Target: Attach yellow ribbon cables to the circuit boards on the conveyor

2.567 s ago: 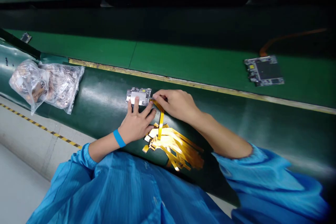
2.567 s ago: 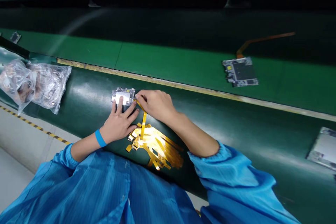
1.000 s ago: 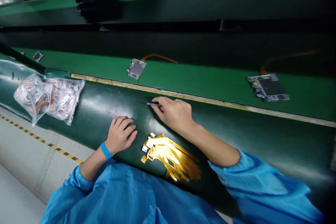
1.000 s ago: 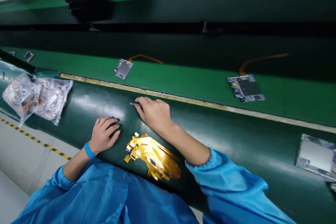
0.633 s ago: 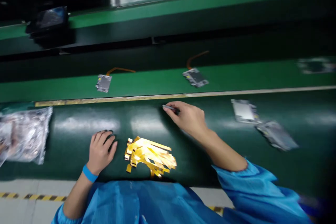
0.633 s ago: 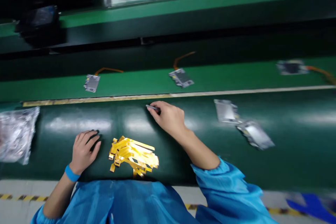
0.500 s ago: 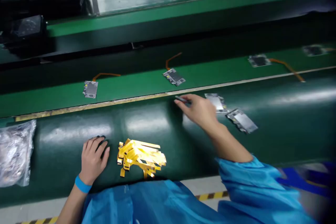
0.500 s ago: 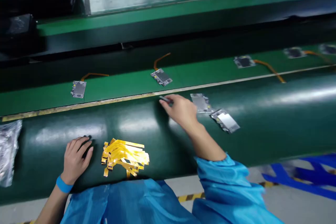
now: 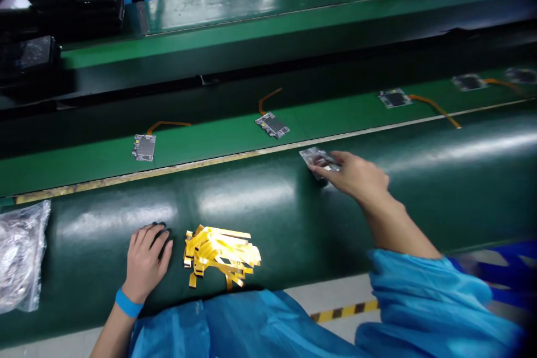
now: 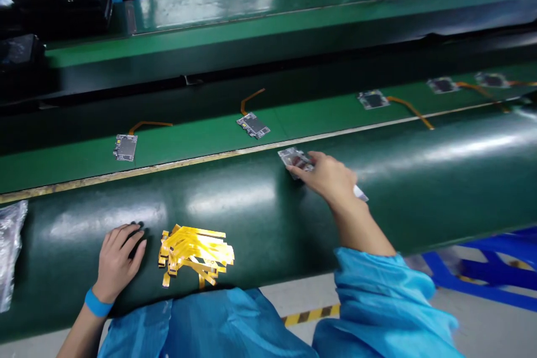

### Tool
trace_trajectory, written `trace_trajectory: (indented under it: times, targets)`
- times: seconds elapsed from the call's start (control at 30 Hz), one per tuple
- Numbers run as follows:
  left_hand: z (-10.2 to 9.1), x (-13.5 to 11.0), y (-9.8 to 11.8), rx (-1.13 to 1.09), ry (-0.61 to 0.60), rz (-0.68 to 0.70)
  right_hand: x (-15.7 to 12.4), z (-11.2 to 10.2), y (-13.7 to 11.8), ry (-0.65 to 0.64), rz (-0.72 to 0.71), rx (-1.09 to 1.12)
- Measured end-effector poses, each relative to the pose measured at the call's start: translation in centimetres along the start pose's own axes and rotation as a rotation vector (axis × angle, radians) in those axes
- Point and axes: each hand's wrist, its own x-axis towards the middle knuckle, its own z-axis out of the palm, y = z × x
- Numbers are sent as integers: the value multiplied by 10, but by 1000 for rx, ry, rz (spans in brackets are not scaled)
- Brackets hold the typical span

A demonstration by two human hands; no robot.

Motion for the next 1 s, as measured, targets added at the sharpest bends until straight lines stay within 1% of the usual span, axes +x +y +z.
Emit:
trace_trajectory:
  times: [0.03,0.07,0.17,0.3,0.37,0.43,0.5,0.53,0.57,0.63,0.7,0.77,0.87,1.0]
  targets:
    - [-1,0,0,1,-2,0,-2,1,-11,-25,4,-7]
    - [-1,0,1,1,-6,1,-3,2,-23,-58,-31,2]
    - [-4,0,2,7,-16,0,-8,9,-67,-108,-246,32]
    - [-8,0,3,33,-22,-9,-19,27,-139,-131,-562,39]
    - [-9,-1,1,36,-15,-10,-29,35,-179,-155,-719,65]
    - [-11,-1,-1,44,-19,-16,-43,40,-216,-183,-840,89]
    - [-12,-2,-5,56,-41,-25,-60,42,-244,-230,-959,140]
    - [-12,-3,-7,61,-55,-29,-67,42,-254,-247,-1001,178]
    - [-13,-3,-9,65,-66,-33,-75,41,-261,-272,-1029,217]
    - [-13,-3,-12,69,-86,-45,-88,39,-266,-356,-1075,306]
    - [-13,0,-15,66,-122,-67,-99,35,-263,-480,-1122,385]
    - [-12,5,-18,58,-188,-83,-108,32,-258,-593,-1171,427]
    - [-8,21,-21,58,-286,-67,-121,29,-255,-683,-1232,398]
    - [3,54,-22,123,-358,-30,-131,29,-261,-744,-1280,325]
